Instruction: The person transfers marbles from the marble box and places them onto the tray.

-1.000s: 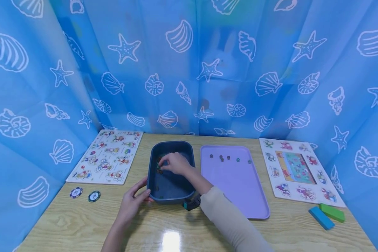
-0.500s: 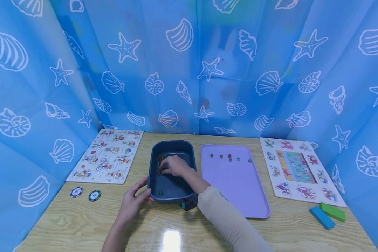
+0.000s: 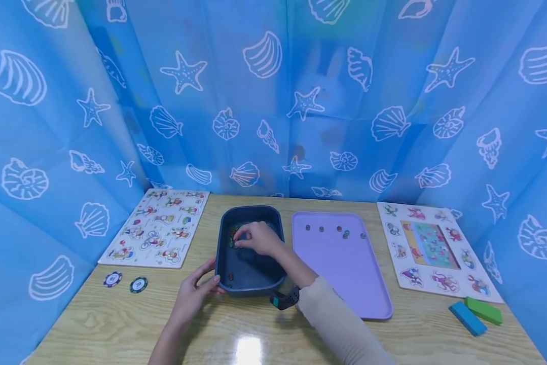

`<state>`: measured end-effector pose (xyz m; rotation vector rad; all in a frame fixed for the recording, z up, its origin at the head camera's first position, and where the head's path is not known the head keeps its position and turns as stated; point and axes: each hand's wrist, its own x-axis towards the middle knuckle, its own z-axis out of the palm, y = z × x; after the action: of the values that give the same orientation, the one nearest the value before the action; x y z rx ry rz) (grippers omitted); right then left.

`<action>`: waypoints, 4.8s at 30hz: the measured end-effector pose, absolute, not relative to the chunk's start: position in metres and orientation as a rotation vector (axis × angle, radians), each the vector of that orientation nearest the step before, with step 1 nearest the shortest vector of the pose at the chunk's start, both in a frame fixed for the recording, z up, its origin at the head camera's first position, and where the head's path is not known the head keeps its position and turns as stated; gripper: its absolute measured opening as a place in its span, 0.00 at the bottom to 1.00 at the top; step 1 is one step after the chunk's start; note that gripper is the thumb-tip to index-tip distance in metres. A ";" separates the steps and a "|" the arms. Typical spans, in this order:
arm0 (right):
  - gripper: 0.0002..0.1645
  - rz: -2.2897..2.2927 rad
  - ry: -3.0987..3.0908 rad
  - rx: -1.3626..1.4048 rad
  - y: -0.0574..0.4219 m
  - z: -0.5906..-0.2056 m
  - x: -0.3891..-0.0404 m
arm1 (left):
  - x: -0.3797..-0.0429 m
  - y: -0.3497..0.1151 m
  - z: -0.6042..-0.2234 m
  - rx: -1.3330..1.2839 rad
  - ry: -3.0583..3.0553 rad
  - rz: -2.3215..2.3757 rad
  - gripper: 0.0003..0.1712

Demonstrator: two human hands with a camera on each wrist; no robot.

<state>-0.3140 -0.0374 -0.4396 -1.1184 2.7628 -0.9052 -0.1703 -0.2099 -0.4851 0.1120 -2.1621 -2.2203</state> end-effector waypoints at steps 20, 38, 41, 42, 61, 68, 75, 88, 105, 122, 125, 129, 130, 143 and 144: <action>0.13 -1.478 2.937 -0.795 0.090 -0.437 -0.330 | -0.170 -0.210 -0.485 0.103 -2.153 -2.230 0.27; 0.10 -1.205 2.980 -0.660 0.128 -0.495 -0.347 | -0.167 -0.211 -0.484 0.035 -2.107 -2.255 0.29; 0.08 -1.169 2.976 -0.646 0.129 -0.499 -0.348 | -0.168 -0.211 -0.485 0.024 -2.108 -2.246 0.29; 0.08 -1.160 2.975 -0.646 0.130 -0.499 -0.348 | -0.168 -0.210 -0.485 0.024 -2.107 -2.250 0.29; 0.12 -1.249 2.979 -0.679 0.127 -0.494 -0.345 | -0.169 -0.211 -0.485 0.057 -2.127 -2.248 0.28; 0.12 -1.407 2.930 -0.791 0.097 -0.461 -0.331 | -0.170 -0.212 -0.485 0.039 -2.121 -2.235 0.29; 0.14 -1.414 2.809 -0.933 0.046 -0.435 -0.320 | -0.169 -0.211 -0.483 0.071 -2.134 -2.233 0.28; 0.10 -1.047 2.755 -1.071 -0.032 -0.439 -0.322 | -0.168 -0.211 -0.486 0.026 -2.122 -2.226 0.29; 0.08 -0.791 2.714 -0.986 -0.055 -0.449 -0.336 | -0.169 -0.211 -0.486 0.017 -2.124 -2.247 0.29; 0.07 -0.758 2.678 -0.996 -0.055 -0.467 -0.342 | -0.170 -0.212 -0.487 0.031 -2.124 -2.257 0.29; 0.07 -0.753 2.681 -0.986 -0.055 -0.467 -0.340 | -0.170 -0.212 -0.488 0.037 -2.132 -2.247 0.29; 0.07 -0.800 2.686 -0.981 -0.052 -0.462 -0.337 | -0.169 -0.212 -0.489 0.039 -2.135 -2.248 0.29; 0.07 -0.828 2.686 -0.990 -0.051 -0.459 -0.335 | -0.169 -0.212 -0.489 0.042 -2.135 -2.248 0.29; 0.11 -1.271 2.657 -1.092 0.001 -0.422 -0.316 | -0.169 -0.212 -0.487 0.064 -2.135 -2.245 0.29; 0.11 -1.302 2.654 -1.075 0.008 -0.421 -0.316 | -0.170 -0.212 -0.487 0.061 -2.136 -2.241 0.29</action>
<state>-0.3164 0.0085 -0.4214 -1.0748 2.6542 -1.3022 -0.1696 -0.2117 -0.4868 0.0608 -2.1361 -2.2414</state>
